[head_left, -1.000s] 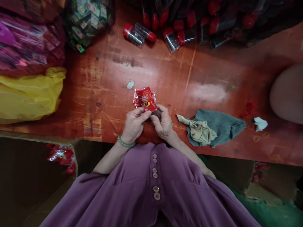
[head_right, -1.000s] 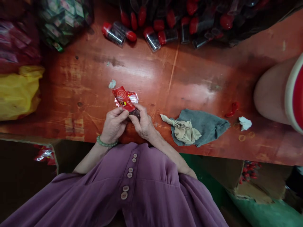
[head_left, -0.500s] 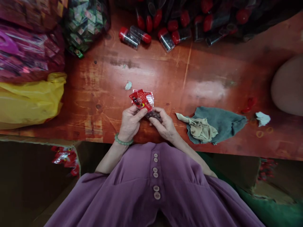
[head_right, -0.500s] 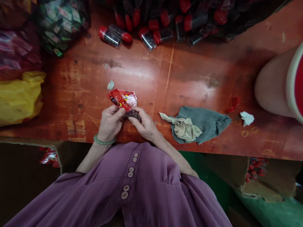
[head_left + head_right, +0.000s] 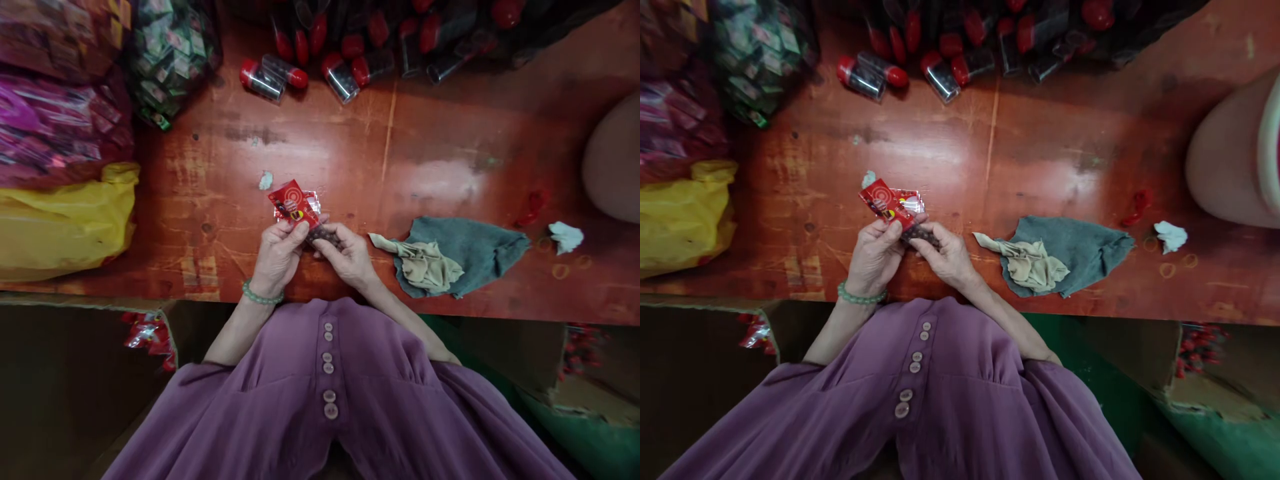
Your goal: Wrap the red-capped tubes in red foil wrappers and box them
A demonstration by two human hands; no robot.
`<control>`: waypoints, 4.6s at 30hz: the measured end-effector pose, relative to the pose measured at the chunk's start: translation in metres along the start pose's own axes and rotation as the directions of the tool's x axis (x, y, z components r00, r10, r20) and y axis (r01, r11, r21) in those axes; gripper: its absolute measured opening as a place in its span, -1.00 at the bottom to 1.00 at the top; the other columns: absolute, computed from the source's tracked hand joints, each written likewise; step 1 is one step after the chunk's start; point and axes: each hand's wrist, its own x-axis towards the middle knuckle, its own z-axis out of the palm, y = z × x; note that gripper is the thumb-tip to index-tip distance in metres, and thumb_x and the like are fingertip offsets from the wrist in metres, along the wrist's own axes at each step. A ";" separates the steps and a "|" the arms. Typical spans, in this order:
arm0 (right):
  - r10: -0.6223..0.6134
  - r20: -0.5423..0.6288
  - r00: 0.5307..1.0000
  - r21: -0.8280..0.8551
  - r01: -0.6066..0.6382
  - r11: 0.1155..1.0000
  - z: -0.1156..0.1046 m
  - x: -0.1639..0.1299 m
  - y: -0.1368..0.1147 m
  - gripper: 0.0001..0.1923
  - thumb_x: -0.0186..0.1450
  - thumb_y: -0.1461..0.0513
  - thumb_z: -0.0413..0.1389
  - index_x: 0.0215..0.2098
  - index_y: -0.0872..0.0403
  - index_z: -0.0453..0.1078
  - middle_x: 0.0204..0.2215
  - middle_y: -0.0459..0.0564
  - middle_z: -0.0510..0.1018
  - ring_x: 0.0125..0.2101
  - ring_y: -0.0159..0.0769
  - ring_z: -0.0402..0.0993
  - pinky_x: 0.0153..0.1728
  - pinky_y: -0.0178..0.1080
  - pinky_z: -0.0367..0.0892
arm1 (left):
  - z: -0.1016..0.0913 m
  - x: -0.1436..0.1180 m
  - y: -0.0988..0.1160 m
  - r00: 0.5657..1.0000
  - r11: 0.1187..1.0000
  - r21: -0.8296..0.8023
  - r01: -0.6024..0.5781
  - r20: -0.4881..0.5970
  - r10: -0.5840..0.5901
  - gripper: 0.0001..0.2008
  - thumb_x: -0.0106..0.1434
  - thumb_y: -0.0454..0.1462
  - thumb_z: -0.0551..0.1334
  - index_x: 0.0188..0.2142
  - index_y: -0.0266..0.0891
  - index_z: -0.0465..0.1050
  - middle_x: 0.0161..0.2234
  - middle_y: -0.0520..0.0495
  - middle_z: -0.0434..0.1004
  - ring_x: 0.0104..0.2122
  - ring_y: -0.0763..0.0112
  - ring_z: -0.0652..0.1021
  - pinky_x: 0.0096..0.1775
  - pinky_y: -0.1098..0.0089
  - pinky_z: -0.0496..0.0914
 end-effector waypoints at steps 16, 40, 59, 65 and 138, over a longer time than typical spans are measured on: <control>0.024 0.069 0.997 0.126 -0.032 0.992 -0.009 0.001 -0.003 -0.71 0.33 0.03 0.13 -0.14 0.07 0.41 -0.45 -0.15 0.52 -0.53 -0.48 0.45 -0.41 -0.35 0.43 | 0.002 -0.002 -0.007 0.994 0.993 0.093 -0.075 -0.076 0.082 -0.71 0.04 -0.08 0.47 -0.30 -0.19 0.64 -0.27 -0.09 0.69 -0.25 0.32 0.63 -0.12 0.30 0.50; 0.113 0.114 0.987 0.265 -0.140 0.954 -0.003 0.013 -0.017 -0.61 0.24 -0.09 0.20 -0.26 0.07 0.44 -0.50 -0.17 0.47 -0.56 -0.49 0.40 -0.46 -0.37 0.37 | 0.004 -0.002 0.011 0.996 0.987 0.143 -0.075 -0.026 0.080 -0.71 0.03 -0.06 0.47 -0.35 -0.21 0.63 -0.29 -0.13 0.69 -0.29 0.24 0.65 -0.26 0.29 0.53; 0.095 0.184 0.978 0.203 -0.133 0.970 -0.001 0.014 -0.013 -0.60 0.28 -0.10 0.16 -0.23 0.06 0.44 -0.52 -0.15 0.50 -0.50 -0.43 0.43 -0.41 -0.32 0.40 | -0.004 0.005 0.007 0.981 0.976 0.148 -0.162 -0.083 0.176 -0.67 0.01 -0.01 0.47 -0.40 -0.21 0.62 -0.45 -0.06 0.64 -0.35 0.28 0.63 -0.28 0.31 0.54; 0.159 0.169 0.973 0.268 -0.201 0.942 0.003 0.016 -0.010 -0.55 0.21 -0.13 0.21 -0.24 0.07 0.45 -0.55 -0.17 0.49 -0.53 -0.45 0.44 -0.44 -0.35 0.41 | -0.003 0.001 0.010 0.994 0.989 0.130 -0.076 -0.067 0.085 -0.62 -0.02 0.02 0.47 -0.43 -0.25 0.60 -0.41 -0.13 0.64 -0.32 0.21 0.64 -0.32 0.28 0.54; -0.076 0.079 0.994 -0.098 0.084 0.992 -0.014 0.017 -0.003 -0.73 0.34 0.12 0.12 -0.05 0.06 0.45 -0.20 -0.02 0.62 -0.29 -0.33 0.52 -0.19 -0.22 0.45 | -0.019 0.007 0.018 0.970 0.915 0.336 -0.223 -0.019 0.244 -0.64 0.01 -0.14 0.49 -0.20 -0.18 0.60 -0.25 -0.05 0.66 -0.29 0.41 0.61 -0.15 0.40 0.50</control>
